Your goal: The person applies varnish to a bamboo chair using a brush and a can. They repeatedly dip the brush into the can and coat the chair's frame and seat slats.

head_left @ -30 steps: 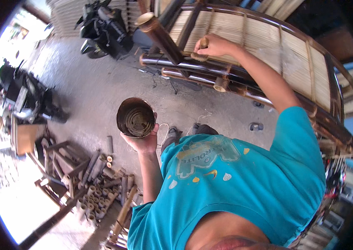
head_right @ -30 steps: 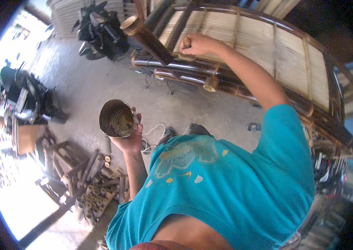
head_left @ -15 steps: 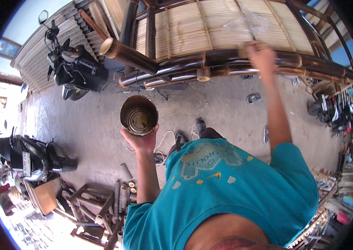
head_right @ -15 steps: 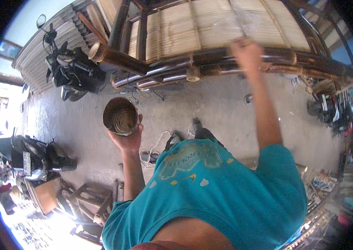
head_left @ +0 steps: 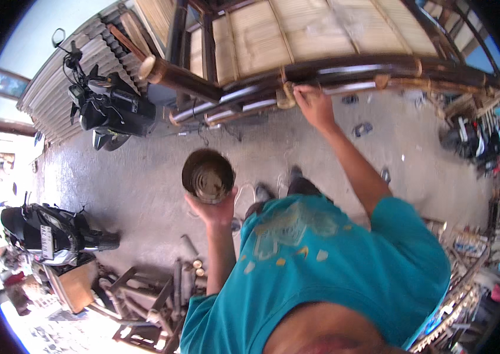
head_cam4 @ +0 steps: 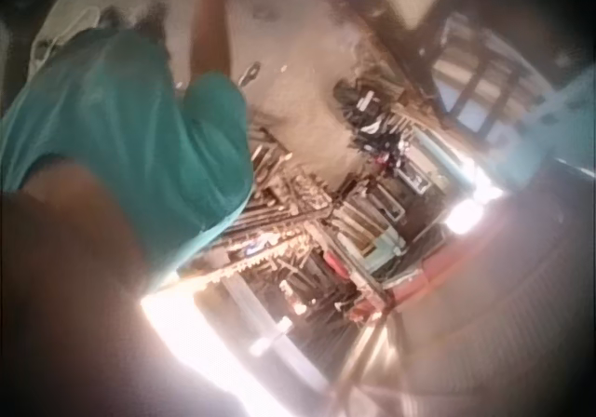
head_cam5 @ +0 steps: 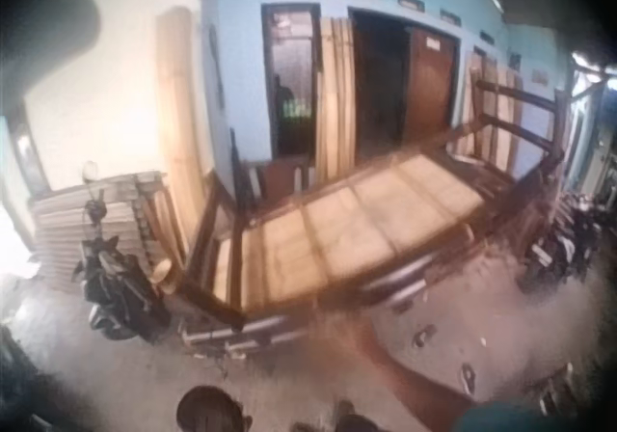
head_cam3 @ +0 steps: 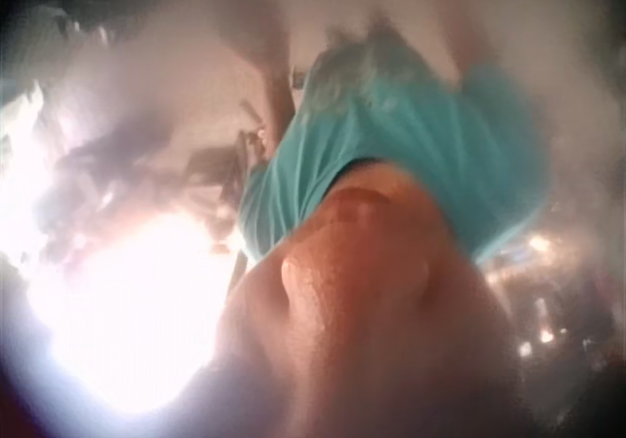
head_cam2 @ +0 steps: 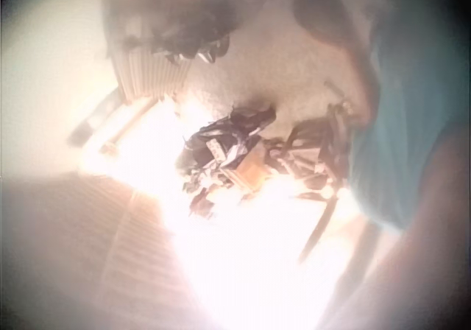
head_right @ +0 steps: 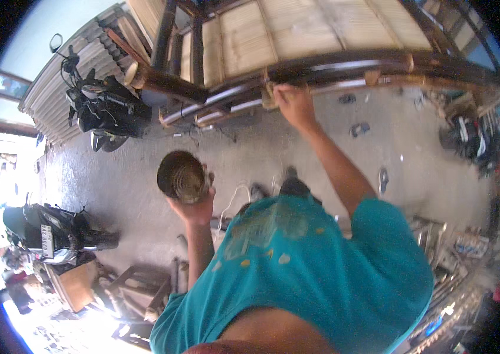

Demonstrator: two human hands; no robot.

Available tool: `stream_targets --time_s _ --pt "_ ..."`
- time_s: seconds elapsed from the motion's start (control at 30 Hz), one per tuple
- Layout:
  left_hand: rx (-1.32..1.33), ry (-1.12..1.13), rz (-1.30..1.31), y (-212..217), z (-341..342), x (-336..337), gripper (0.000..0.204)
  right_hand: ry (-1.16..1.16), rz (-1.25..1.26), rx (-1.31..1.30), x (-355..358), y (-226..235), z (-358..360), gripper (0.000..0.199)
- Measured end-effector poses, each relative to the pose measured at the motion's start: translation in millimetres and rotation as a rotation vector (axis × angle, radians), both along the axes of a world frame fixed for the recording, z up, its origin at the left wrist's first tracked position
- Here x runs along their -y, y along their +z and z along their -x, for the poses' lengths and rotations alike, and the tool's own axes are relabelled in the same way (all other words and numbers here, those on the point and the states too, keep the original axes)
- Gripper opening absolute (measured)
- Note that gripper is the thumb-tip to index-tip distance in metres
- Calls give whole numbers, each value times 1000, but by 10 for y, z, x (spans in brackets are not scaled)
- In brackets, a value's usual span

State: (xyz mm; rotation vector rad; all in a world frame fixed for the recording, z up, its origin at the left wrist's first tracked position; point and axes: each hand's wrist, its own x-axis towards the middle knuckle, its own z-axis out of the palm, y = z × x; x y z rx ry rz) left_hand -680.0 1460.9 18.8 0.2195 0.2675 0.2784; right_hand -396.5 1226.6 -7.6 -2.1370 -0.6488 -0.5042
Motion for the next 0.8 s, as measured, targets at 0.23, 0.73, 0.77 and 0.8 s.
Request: stream_targets --time_s 0.23,0.73,0.77,0.8 --pt "-42 -3 -32 3 2 61 77 104 -143 -130 -629 -288 -45 13" --pt "8 -143 -75 71 -309 41 74 415 -241 -246 -1426 -772 -61 25" --pt "26 -144 -85 90 -333 67 74 403 -232 -217 -1321 -707 -110 24" --pt "29 -135 -83 52 -283 71 74 397 -214 -206 -1174 -569 -82 23"
